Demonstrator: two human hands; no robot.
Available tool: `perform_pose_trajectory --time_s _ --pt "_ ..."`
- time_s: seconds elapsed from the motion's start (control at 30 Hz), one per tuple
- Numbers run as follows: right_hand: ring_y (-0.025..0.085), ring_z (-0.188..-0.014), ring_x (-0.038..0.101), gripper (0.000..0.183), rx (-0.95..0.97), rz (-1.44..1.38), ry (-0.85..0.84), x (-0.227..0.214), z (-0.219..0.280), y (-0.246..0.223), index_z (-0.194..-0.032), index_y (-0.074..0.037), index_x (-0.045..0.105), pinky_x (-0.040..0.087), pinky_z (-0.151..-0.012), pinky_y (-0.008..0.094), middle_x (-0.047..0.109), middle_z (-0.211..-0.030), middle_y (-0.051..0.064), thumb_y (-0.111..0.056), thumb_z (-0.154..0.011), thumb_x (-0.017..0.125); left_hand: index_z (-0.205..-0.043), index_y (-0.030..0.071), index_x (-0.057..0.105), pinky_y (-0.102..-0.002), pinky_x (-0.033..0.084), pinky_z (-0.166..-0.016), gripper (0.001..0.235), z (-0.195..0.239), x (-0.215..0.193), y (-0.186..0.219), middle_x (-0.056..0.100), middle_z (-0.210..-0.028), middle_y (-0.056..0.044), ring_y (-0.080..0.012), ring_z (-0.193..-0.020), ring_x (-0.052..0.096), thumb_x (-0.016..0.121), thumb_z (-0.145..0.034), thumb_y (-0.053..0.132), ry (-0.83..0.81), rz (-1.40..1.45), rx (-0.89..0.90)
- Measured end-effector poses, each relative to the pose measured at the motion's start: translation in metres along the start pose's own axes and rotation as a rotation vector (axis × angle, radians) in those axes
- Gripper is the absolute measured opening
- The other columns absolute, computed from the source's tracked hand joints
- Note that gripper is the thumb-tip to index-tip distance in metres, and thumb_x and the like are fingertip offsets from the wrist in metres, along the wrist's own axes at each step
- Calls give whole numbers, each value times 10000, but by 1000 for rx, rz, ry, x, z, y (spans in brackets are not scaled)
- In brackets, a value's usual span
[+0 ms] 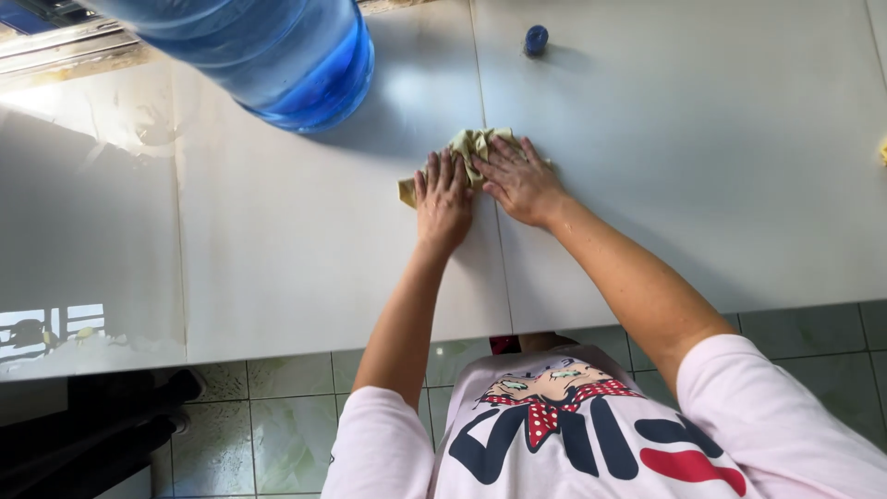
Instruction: Seal a large water bottle with a plastic cap and use a heat gun to shrink-wrap the seal, then clean the counter.
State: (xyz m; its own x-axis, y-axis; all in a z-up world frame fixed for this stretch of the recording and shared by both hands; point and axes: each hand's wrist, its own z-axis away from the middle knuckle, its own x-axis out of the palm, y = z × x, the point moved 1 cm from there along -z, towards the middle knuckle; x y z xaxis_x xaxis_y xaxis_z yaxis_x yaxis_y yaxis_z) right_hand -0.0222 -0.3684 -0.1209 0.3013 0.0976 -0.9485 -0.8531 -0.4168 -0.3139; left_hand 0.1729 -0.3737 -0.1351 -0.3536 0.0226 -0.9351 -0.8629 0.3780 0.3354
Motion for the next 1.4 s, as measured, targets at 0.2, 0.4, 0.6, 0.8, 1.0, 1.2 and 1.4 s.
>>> perform_pose_trajectory --time_s 0.2,0.4,0.6,0.8,1.0,1.2,1.4 --pt "230 -1599 89 598 126 -22 -55 -6 -112 54 -1619 -178 324 -16 -1272 527 299 -1681 58 -446 -1085 344 -1584 134 368 -582 110 -1250 606 -124 14 -37 266 -1690 -126 -351 -1574 179 527 -1021 294 21 -25 -23" --pt "221 -1582 2 602 258 -34 -151 -21 -210 85 -1617 -215 248 -66 -1260 506 211 -1696 23 -461 -1069 289 -1596 168 372 -583 93 -1250 629 -225 24 -73 263 -1690 -84 -329 -1576 166 539 -1003 289 24 10 -107" --pt "258 -1592 146 574 176 -84 70 -10 -197 89 -1580 -165 396 51 -1287 485 346 -1667 98 -433 -1072 412 -1581 202 406 -590 111 -1249 595 -214 20 -66 289 -1685 -82 -335 -1577 184 545 -1009 288 41 24 -114" --pt "259 -1572 223 548 159 -52 110 4 -136 61 -1546 -177 458 112 -1283 497 415 -1620 118 -437 -1064 474 -1521 193 491 -607 182 -1226 514 -134 8 -44 369 -1646 -94 -333 -1559 252 540 -1019 290 78 42 -53" --pt "305 -1541 249 592 137 25 180 8 -21 -27 -1528 -134 480 156 -1234 529 447 -1592 141 -459 -1033 472 -1478 147 540 -592 194 -1222 465 -10 -9 -23 413 -1624 -99 -345 -1532 288 517 -1021 233 52 88 90" --pt "321 -1548 299 556 120 32 163 36 109 -136 -1504 -133 518 196 -1240 558 561 -1470 140 -455 -1054 471 -1474 90 544 -548 202 -1244 455 153 -44 -24 417 -1625 -117 -341 -1548 286 488 -1026 136 -16 152 198" --pt "298 -1515 317 524 137 19 134 33 157 -224 -1474 -146 531 222 -1213 550 585 -1440 115 -425 -1035 468 -1484 65 532 -559 203 -1242 484 244 -79 -32 404 -1638 -124 -327 -1554 292 496 -1003 100 -38 140 201"
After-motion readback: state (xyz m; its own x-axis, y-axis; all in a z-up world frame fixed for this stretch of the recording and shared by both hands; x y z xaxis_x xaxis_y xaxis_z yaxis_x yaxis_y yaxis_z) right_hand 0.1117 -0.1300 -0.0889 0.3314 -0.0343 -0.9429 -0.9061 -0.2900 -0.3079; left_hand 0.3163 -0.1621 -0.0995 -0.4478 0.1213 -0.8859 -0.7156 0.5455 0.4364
